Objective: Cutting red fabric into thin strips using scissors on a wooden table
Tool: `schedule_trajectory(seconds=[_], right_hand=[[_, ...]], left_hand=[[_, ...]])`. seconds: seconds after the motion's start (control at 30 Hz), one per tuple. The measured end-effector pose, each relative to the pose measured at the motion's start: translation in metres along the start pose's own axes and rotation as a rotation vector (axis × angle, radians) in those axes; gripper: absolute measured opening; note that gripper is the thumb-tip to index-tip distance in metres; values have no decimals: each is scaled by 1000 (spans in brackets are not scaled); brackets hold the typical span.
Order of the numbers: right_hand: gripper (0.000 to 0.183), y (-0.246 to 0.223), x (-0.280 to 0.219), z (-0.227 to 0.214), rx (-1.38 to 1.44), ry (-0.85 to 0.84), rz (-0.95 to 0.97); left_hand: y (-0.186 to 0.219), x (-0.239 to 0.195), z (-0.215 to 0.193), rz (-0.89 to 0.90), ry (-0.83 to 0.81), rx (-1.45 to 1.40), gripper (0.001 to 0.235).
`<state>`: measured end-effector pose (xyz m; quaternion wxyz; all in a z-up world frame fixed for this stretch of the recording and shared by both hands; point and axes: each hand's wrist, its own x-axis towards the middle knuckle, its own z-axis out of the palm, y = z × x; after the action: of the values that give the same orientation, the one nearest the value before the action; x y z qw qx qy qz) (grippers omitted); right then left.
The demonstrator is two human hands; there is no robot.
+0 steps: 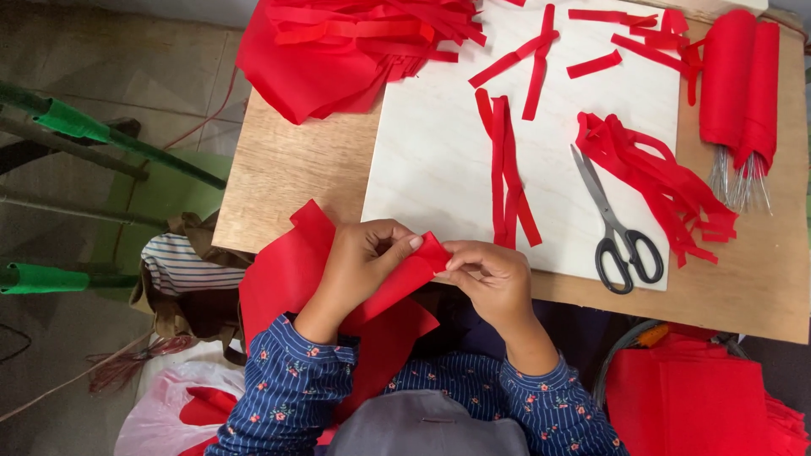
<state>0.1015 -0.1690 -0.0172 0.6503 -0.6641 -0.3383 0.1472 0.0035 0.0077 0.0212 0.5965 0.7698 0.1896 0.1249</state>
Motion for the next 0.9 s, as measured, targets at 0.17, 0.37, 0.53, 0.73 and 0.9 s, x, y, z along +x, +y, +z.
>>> schedule_trajectory(seconds=[0.17,0.37,0.53,0.73,0.9], right_hand=[[20,12,-2,-4,239,-40,160],[23,21,-5,1,288,76,240],[29,21,-1,3,296,110,231],[31,20,-2,-1,297,109,253],[26,23,-5,-6,301,117,319]], left_hand=[[-4,-1,4,70,75,69,14],[-8,-4,6,133,168,171,12],[1,-5,-4,95,75,24,24],[-10,-2,1,16,63,6,15],[-4,0,4,-48,34,17,14]])
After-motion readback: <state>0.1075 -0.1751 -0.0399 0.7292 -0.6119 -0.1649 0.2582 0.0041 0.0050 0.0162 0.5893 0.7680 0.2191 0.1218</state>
